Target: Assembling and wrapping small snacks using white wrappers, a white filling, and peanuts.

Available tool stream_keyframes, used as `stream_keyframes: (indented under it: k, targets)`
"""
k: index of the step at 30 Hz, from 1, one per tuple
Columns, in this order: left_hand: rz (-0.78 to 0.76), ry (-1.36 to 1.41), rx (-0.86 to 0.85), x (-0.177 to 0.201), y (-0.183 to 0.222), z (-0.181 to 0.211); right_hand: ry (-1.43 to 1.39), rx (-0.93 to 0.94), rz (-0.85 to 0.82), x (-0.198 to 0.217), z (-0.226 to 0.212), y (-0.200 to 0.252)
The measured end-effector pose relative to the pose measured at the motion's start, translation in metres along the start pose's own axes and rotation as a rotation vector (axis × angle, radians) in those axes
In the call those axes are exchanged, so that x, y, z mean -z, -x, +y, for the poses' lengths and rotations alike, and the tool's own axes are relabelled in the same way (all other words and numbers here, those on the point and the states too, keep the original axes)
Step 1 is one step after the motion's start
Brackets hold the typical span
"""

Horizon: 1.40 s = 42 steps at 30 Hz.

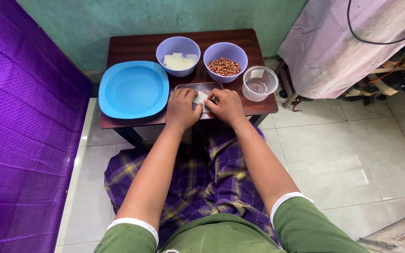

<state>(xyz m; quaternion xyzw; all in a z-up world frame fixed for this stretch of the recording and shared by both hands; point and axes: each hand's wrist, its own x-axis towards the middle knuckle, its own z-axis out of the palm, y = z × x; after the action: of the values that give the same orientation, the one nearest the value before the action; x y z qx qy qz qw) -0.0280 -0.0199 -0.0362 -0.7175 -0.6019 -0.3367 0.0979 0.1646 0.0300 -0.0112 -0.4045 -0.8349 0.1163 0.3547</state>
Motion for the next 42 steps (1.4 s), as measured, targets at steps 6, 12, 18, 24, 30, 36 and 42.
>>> stream_keyframes:
  k: [6, 12, 18, 24, 30, 36, 42]
  targets:
    - [-0.013, 0.004, 0.016, 0.004, 0.0, 0.003, -0.004, 0.001, 0.005, -0.003, 0.005, -0.001]
    - [-0.014, 0.022, 0.015, 0.004, -0.001, 0.002, -0.01, 0.005, -0.003, -0.004, 0.006, -0.001]
    - [-0.022, 0.025, 0.014, 0.003, 0.0, 0.001, -0.001, -0.004, 0.003, -0.005, 0.007, -0.001]
    - [-0.019, 0.014, 0.015, 0.002, 0.001, 0.001, 0.02, 0.0, 0.013, -0.004, 0.003, -0.001]
    - [0.01, -0.01, -0.01, 0.0, 0.003, -0.001, 0.062, 0.02, 0.029, -0.006, 0.005, -0.002]
    - [0.029, -0.023, -0.02, -0.005, 0.004, -0.003, -0.023, -0.01, -0.012, -0.004, 0.005, -0.002]
    - [0.051, -0.046, -0.031, -0.001, 0.003, 0.0, -0.03, -0.028, -0.008, -0.003, 0.005, -0.001]
